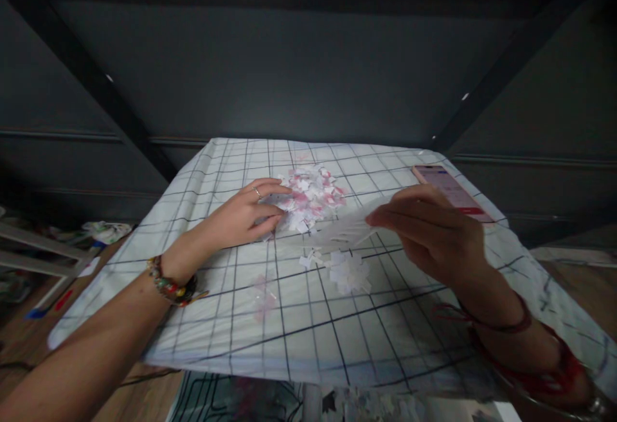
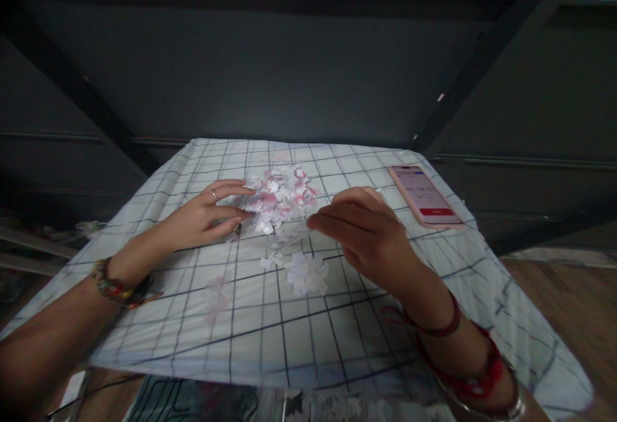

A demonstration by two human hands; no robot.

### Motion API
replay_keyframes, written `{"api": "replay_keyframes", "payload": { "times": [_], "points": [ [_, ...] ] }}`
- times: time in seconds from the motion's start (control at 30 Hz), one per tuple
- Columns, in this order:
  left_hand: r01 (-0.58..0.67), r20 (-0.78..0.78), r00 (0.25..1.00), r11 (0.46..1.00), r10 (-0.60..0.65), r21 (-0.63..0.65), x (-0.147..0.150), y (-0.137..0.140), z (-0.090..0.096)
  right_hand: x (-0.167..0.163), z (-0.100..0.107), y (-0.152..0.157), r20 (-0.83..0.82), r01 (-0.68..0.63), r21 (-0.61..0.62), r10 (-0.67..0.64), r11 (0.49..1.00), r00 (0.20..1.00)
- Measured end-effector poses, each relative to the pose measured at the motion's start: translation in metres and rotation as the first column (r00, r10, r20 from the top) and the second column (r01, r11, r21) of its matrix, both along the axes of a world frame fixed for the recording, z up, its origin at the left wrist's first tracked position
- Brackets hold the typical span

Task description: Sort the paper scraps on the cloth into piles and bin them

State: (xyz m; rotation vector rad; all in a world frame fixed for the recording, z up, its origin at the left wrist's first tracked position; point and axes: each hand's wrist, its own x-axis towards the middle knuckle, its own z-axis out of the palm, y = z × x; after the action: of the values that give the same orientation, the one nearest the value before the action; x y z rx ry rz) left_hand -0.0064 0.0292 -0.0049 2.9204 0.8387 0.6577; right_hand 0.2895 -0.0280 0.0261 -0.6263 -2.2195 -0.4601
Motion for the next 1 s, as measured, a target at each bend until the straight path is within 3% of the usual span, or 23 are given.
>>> {"api": "replay_keyframes", "payload": {
  "times": [0.17, 0.37, 0.8, 0.9, 1.0],
  "points": [
    [0.013, -0.003, 1.000, 0.999, -0.013, 0.050, 0.000, 0.001, 0.000, 0.006, 0.003, 0.002, 0.048, -0.035, -0.095, 0.040, 0.995, 0.998],
    [0.010, -0.005, 1.000, 1.000, -0.010, 0.024, 0.000, 0.001, -0.001, 0.010, 0.003, 0.005, 0.013, -0.001, -0.066, 0.002, 0.998, 1.000],
    [0.045, 0.003, 0.999, 0.993, -0.045, 0.107, -0.001, 0.002, -0.004, 0.016, 0.005, 0.006, 0.004, -0.109, -0.210, 0.112, 0.972, 0.994],
    [0.055, 0.005, 0.998, 0.991, -0.056, 0.118, -0.001, 0.002, -0.004, 0.022, 0.004, 0.008, -0.068, -0.090, -0.240, 0.076, 0.967, 0.995],
    [0.069, 0.005, 0.997, 0.989, -0.070, 0.129, 0.000, 0.002, -0.003, 0.022, 0.001, 0.010, -0.099, -0.004, -0.173, -0.013, 0.985, 0.995]
  ]
}}
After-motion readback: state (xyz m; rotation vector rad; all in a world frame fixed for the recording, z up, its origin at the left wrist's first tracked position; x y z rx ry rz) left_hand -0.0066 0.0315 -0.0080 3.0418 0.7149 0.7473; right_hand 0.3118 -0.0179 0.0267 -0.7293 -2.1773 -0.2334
